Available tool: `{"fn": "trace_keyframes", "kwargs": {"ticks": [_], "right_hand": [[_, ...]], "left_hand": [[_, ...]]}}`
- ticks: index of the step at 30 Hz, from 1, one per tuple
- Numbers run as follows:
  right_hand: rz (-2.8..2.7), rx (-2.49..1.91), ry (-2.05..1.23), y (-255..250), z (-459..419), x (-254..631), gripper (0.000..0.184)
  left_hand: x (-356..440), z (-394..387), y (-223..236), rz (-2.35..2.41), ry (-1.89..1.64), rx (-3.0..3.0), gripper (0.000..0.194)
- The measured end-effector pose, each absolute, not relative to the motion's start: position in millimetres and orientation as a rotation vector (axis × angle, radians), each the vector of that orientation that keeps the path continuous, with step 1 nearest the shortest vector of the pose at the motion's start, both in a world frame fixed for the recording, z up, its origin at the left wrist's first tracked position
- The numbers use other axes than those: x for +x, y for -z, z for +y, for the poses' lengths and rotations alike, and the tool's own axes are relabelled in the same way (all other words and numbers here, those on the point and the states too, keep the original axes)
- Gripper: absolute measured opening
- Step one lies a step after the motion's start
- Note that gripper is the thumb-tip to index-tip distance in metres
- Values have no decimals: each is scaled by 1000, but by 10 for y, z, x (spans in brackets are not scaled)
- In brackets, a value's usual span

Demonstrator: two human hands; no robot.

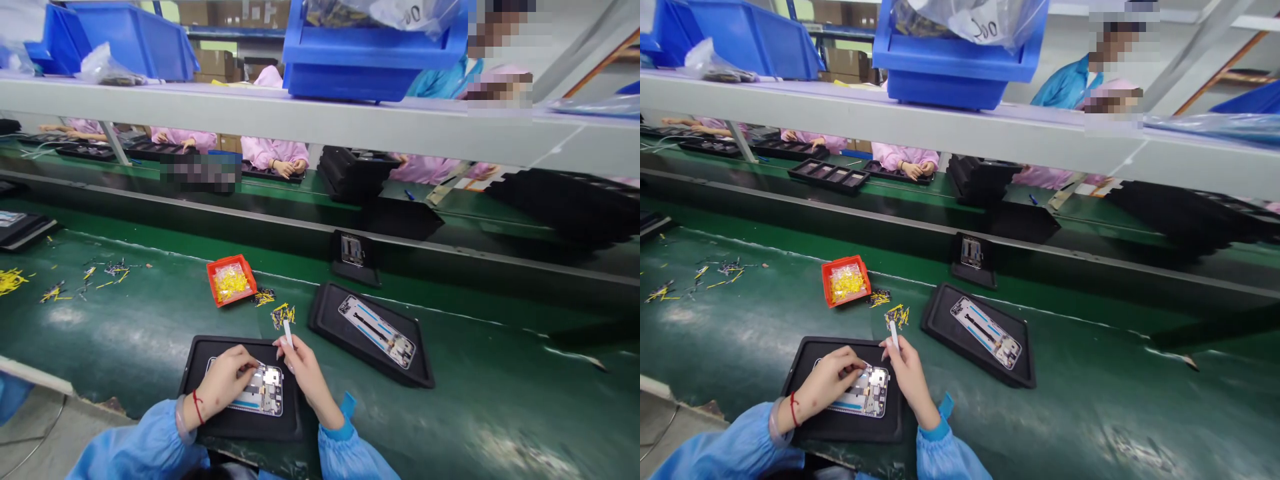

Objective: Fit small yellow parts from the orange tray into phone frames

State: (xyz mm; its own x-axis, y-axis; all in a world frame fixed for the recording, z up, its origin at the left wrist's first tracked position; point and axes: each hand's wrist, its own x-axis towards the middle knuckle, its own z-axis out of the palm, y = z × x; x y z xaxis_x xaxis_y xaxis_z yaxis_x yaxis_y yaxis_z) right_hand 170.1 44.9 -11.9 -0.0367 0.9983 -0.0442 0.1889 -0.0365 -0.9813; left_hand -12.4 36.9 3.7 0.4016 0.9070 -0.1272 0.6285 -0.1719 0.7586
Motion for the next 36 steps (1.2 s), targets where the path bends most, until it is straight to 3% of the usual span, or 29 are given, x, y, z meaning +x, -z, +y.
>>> {"fn": "trace_keyframes", "kwargs": {"ticks": [12,23,36], "right_hand": [[-949,-1162,-1308,160,358,1739,54],[-1189,-1150,-1306,214,274,1710,33],[-1200,-1170,-1172,277,218,1731,32]], "left_hand": [[-65,446,-86,1407,-413,1843,16],[-22,506,-156,1471,-268,1816,13],[-14,510,-147,1471,-245,1798,11]]}}
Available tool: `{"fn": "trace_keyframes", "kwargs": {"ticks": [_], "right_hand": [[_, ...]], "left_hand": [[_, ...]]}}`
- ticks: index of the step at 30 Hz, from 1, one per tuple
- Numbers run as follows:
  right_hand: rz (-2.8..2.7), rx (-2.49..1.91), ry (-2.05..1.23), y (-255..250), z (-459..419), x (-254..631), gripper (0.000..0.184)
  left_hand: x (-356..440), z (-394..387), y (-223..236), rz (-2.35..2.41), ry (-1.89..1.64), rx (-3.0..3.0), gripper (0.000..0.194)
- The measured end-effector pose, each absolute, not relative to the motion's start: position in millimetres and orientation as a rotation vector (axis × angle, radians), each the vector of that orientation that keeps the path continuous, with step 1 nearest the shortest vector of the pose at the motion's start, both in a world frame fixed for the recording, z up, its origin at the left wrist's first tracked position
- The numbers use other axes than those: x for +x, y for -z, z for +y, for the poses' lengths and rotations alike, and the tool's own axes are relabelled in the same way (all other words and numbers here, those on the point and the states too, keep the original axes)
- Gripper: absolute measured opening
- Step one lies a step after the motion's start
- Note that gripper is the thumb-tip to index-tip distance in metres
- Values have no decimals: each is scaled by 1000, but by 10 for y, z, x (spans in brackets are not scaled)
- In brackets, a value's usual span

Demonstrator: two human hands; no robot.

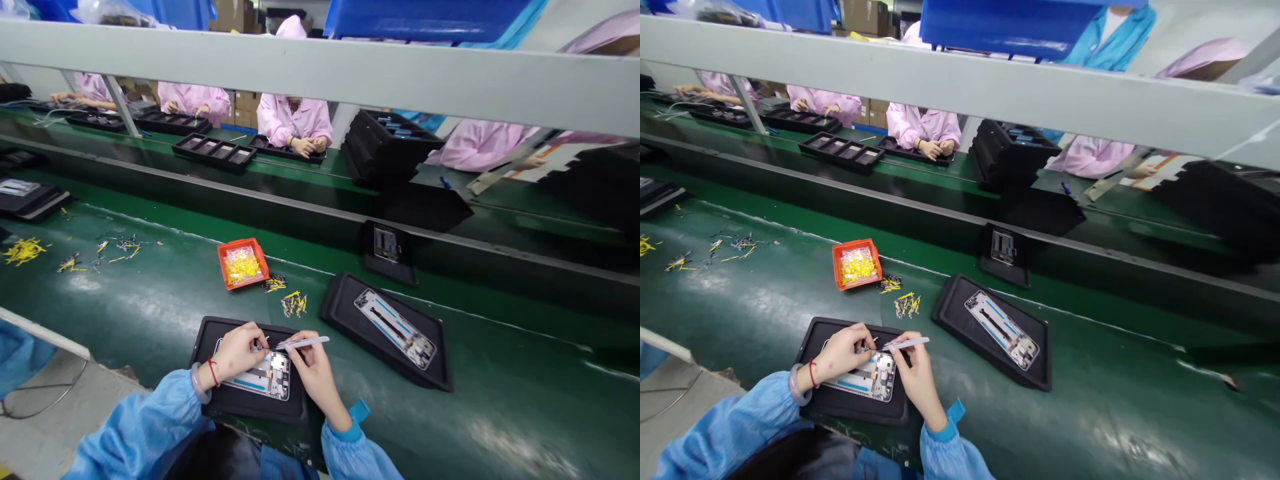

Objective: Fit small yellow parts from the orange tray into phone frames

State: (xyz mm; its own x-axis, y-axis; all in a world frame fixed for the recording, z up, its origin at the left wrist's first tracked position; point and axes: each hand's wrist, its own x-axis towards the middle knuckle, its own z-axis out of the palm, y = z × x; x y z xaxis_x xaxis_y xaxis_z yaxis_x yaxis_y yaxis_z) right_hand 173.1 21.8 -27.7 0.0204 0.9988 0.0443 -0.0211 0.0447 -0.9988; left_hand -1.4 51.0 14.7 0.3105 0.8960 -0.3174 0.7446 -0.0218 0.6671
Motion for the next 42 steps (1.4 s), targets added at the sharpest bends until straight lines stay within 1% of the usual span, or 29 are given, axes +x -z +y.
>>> {"fn": "trace_keyframes", "kwargs": {"ticks": [8,25,29,32,36,42], "right_hand": [[-1205,-1188,-1164,272,214,1726,35],[-1260,-1176,-1117,278,214,1727,33],[-1310,-1177,-1060,293,217,1729,32],[-1378,-1171,-990,296,213,1732,28],[-1481,-1173,-898,274,199,1739,19],[-1551,-1127,-815,232,183,1730,10]], "left_hand": [[-15,514,-145,1475,-238,1798,12],[-16,509,-148,1458,-226,1832,13],[-30,507,-131,1447,-224,1856,11],[-42,499,-111,1437,-237,1878,11],[-58,498,-87,1414,-282,1912,11],[-103,532,-17,1288,-321,2000,11]]}}
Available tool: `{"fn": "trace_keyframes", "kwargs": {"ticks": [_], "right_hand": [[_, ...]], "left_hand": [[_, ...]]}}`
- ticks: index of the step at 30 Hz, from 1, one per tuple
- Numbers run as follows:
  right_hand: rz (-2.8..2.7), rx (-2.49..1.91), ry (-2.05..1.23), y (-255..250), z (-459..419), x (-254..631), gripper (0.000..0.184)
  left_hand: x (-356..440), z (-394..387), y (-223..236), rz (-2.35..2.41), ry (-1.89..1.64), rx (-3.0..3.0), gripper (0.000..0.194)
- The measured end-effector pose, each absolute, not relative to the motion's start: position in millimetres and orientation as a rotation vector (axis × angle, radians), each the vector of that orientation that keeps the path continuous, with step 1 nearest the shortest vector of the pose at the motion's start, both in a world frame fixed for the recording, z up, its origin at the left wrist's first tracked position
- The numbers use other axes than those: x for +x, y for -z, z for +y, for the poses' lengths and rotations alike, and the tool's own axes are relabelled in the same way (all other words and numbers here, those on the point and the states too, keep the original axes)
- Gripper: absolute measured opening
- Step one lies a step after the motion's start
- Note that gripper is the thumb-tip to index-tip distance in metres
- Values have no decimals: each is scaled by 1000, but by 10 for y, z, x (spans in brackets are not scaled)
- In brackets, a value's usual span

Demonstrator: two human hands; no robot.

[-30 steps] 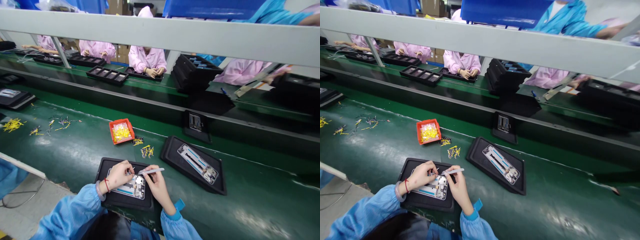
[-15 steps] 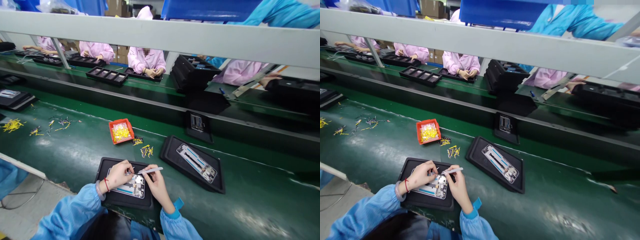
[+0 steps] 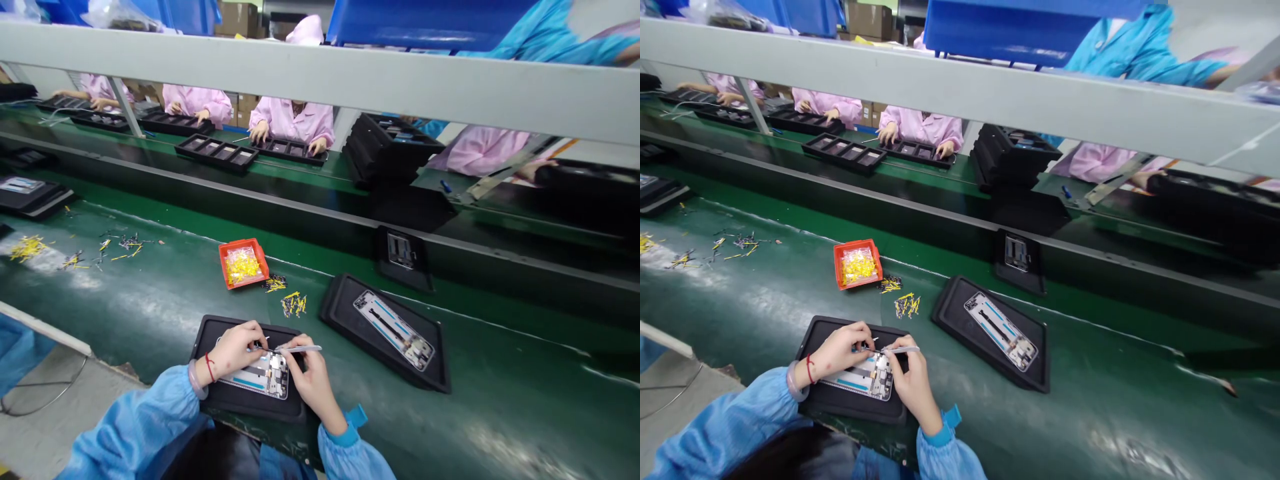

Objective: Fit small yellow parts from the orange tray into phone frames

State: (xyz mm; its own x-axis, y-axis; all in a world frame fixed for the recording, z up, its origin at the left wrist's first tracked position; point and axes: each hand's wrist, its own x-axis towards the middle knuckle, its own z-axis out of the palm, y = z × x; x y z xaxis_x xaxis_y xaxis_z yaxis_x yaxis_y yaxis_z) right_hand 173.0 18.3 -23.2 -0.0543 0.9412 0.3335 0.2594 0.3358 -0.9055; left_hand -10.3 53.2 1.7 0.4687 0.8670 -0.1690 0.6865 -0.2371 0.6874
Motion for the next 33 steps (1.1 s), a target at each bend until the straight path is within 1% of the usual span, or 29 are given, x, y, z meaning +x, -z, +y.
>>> {"fn": "trace_keyframes", "kwargs": {"ticks": [9,14,26,30,33], "right_hand": [[-1587,-1083,-716,197,158,1677,7],[-1624,-1067,-709,182,152,1665,9],[-1646,-1076,-734,173,163,1658,10],[-1574,-1128,-786,217,165,1674,7],[-1471,-1147,-812,227,161,1684,9]], "left_hand": [[-213,504,78,1032,-343,2277,13],[-256,473,126,913,-490,2604,28],[-217,415,127,909,-670,2863,35],[-216,403,144,948,-645,2876,34],[-210,386,150,992,-601,2847,33]]}}
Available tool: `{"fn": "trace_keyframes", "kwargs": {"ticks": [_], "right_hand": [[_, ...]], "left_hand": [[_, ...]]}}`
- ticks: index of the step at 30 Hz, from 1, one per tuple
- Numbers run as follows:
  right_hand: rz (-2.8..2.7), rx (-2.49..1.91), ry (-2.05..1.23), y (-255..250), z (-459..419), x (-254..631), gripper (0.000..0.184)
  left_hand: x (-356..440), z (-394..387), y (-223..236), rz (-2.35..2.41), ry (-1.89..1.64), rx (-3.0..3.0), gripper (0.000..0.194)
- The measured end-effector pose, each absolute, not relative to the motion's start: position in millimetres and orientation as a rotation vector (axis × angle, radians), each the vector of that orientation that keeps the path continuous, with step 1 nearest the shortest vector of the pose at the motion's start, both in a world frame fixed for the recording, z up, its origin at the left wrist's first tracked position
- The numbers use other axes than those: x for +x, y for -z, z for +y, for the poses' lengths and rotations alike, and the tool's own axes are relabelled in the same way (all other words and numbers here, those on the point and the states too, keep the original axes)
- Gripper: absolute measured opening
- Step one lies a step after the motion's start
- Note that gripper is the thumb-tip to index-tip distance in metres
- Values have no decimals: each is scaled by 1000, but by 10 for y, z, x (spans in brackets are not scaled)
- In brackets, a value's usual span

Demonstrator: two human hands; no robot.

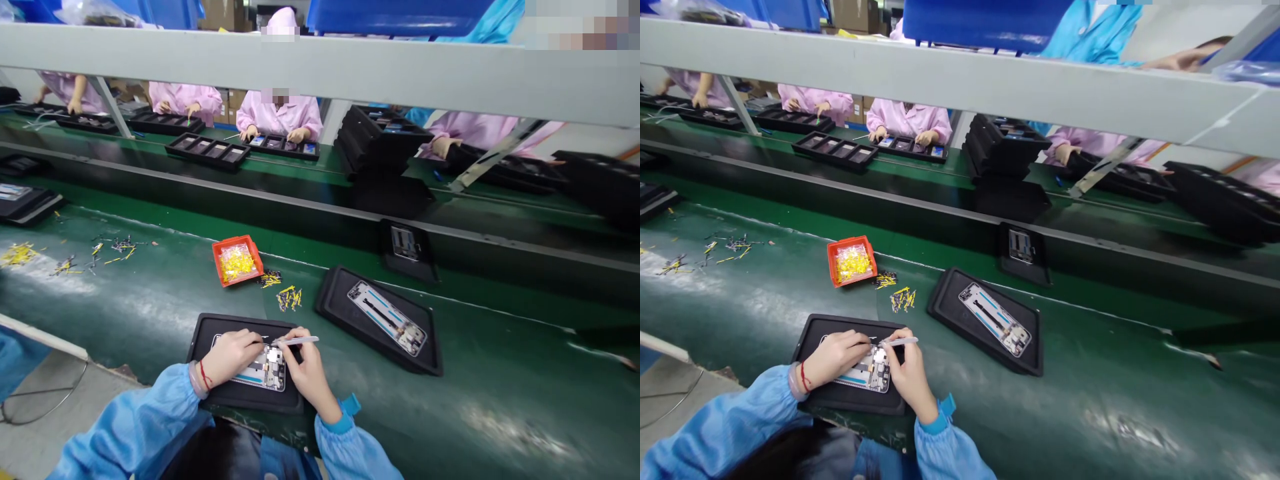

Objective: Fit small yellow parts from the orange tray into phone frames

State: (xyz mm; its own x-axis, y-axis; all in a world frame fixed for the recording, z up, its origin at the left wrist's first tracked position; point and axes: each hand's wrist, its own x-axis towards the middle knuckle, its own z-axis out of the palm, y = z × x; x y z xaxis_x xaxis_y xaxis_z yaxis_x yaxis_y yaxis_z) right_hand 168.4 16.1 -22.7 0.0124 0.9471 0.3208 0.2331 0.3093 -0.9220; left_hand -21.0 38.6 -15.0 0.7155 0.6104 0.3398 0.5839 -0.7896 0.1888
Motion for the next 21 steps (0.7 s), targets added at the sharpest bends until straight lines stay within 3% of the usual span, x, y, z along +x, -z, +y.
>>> {"fn": "trace_keyframes", "kwargs": {"ticks": [7,15,21], "right_hand": [[-1320,-1192,-781,294,157,1628,12],[-1350,-1189,-847,401,136,1588,16],[-1359,-1153,-903,363,134,1585,16]], "left_hand": [[-197,353,110,1038,-484,2750,23],[-274,361,108,1167,-651,2145,12],[-265,372,99,1196,-654,2073,9]]}}
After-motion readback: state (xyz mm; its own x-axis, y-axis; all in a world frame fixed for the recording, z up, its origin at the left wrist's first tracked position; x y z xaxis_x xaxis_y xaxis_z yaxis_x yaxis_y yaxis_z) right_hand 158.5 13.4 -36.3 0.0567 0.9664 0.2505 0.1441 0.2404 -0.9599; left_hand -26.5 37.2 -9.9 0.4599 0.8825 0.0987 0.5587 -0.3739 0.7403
